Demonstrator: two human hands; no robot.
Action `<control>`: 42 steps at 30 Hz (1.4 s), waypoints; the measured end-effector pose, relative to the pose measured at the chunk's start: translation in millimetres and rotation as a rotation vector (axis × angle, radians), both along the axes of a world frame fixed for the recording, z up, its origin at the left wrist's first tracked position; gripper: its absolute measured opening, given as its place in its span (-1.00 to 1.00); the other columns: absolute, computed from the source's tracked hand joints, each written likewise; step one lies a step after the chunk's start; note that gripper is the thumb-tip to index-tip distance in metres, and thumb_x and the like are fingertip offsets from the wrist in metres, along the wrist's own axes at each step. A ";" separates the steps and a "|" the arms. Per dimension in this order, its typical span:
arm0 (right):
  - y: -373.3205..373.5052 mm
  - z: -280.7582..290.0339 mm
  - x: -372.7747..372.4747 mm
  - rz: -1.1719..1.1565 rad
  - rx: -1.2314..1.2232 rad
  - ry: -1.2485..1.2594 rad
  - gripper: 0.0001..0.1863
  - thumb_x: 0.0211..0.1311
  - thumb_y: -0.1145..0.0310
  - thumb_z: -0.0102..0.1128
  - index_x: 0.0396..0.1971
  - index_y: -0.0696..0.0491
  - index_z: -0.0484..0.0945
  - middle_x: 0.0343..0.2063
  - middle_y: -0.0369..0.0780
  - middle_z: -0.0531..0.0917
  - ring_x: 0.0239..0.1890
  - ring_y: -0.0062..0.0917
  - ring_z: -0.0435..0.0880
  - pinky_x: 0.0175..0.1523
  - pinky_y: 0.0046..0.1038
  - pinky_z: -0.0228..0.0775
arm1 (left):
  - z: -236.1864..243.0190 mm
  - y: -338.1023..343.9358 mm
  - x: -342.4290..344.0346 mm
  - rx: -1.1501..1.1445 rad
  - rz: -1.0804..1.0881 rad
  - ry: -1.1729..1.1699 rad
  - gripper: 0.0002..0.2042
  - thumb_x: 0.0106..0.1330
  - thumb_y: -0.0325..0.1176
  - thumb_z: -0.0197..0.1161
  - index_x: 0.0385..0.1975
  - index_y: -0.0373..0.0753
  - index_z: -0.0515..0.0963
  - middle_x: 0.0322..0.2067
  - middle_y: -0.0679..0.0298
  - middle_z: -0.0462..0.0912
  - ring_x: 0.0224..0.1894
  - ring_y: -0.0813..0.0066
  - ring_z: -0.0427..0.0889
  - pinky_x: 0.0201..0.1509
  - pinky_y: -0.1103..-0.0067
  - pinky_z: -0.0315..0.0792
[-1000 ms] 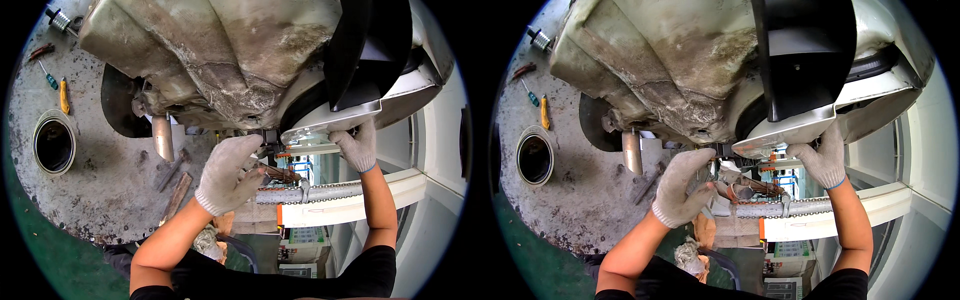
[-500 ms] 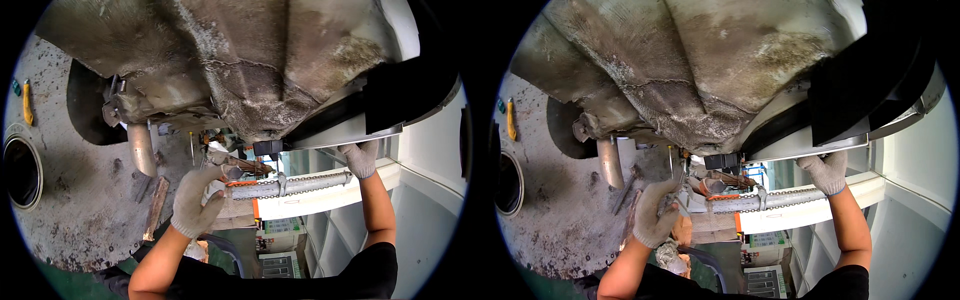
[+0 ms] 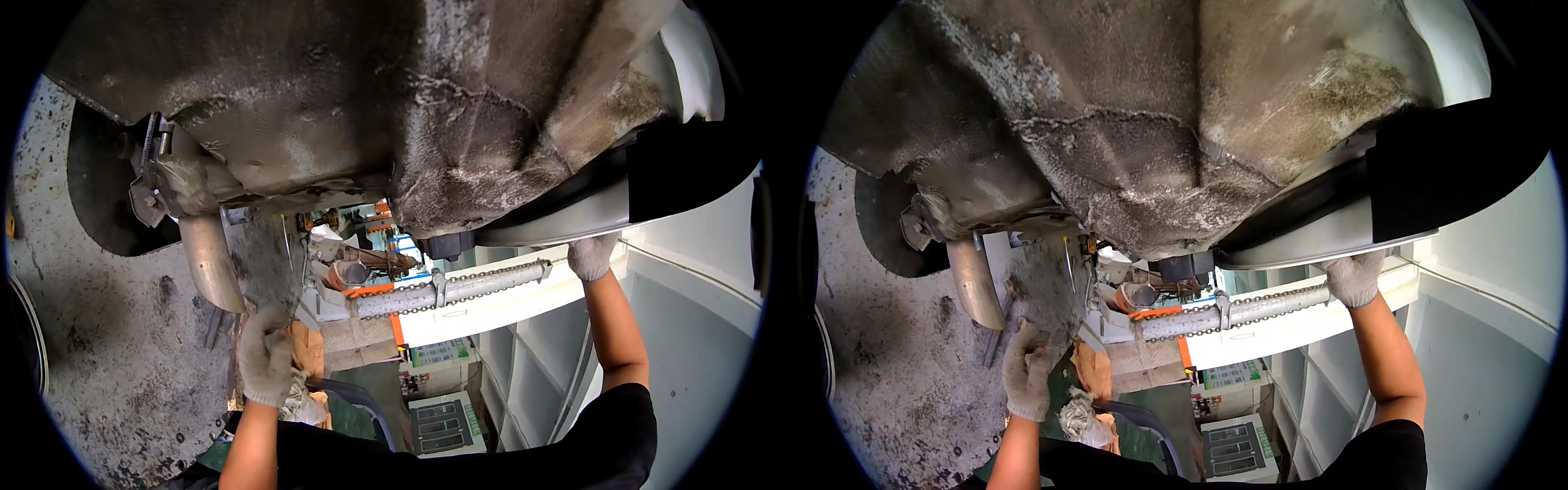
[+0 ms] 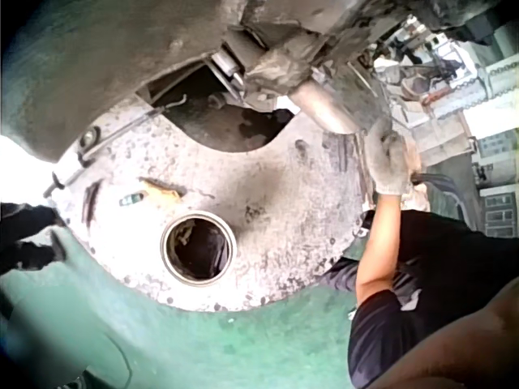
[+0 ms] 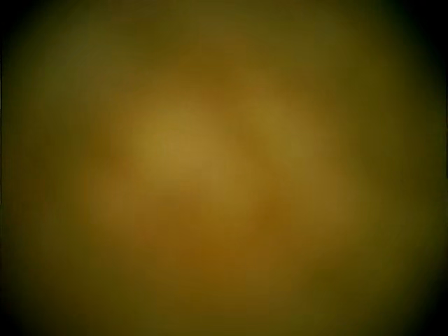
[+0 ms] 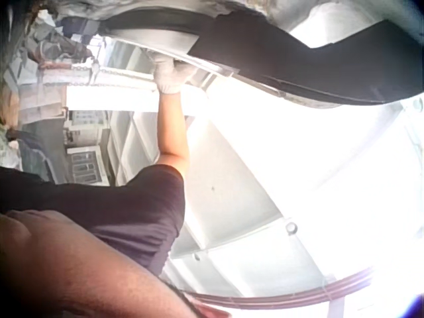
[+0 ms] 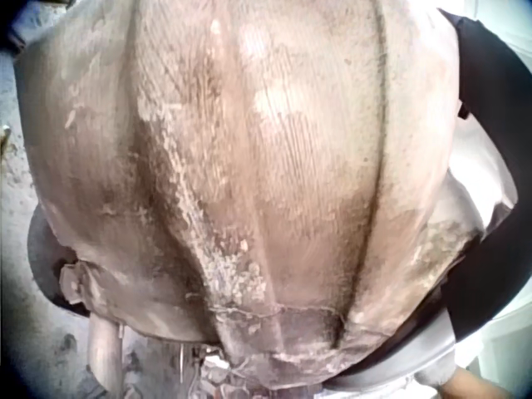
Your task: The person removes a damaged white car bumper, uses a power drill to detach fasteners, and then fits a replacement bumper onto the vehicle's front frame. They align the bumper, insert fasteners, and secure it in place while kneeling on the workshop floor.
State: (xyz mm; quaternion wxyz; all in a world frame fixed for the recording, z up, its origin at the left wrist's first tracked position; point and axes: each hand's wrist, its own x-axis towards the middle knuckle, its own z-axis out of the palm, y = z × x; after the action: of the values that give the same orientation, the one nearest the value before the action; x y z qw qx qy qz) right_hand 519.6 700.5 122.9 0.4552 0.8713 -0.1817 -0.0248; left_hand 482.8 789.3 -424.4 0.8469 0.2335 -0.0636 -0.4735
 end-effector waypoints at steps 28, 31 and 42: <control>-1.7 -77.2 9.9 0.474 0.568 -0.540 -0.25 0.09 0.18 0.42 0.30 0.10 0.39 0.28 0.01 0.41 0.07 0.00 0.65 0.18 -0.12 0.55 | -42.4 273.5 -61.3 1.164 0.212 -0.641 -0.69 0.41 -0.25 0.28 0.02 -0.32 0.59 -0.13 0.08 0.74 -0.06 0.30 0.70 0.13 0.44 0.52; -9.6 -109.2 -28.2 0.646 0.888 -0.848 -0.46 0.21 0.30 0.32 0.22 -0.04 0.46 0.22 -0.05 0.52 0.01 -0.03 0.68 0.15 -0.09 0.55 | -70.3 384.1 -118.4 1.578 0.196 -0.608 -0.60 0.31 -0.12 0.28 -0.02 -0.31 0.63 -0.15 -0.02 0.76 -0.09 0.12 0.72 0.08 0.33 0.54; 26.6 -542.7 -439.8 -0.640 1.476 -0.238 -0.76 0.21 0.26 0.19 -0.20 0.01 0.70 -0.21 -0.02 0.74 -0.12 -0.11 0.73 -0.01 -0.11 0.55 | -62.1 497.4 -293.5 1.747 -0.700 -0.677 -0.66 0.43 -0.13 0.14 -0.07 -0.30 0.58 -0.12 -0.07 0.68 -0.06 0.01 0.70 0.02 0.17 0.55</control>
State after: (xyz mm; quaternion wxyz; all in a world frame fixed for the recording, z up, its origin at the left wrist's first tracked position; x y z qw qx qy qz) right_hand 79.8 727.0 -419.8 -0.2880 0.8496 -0.4060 -0.1741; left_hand 189.3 1286.7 -486.4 0.1284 0.8648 0.0039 -0.4854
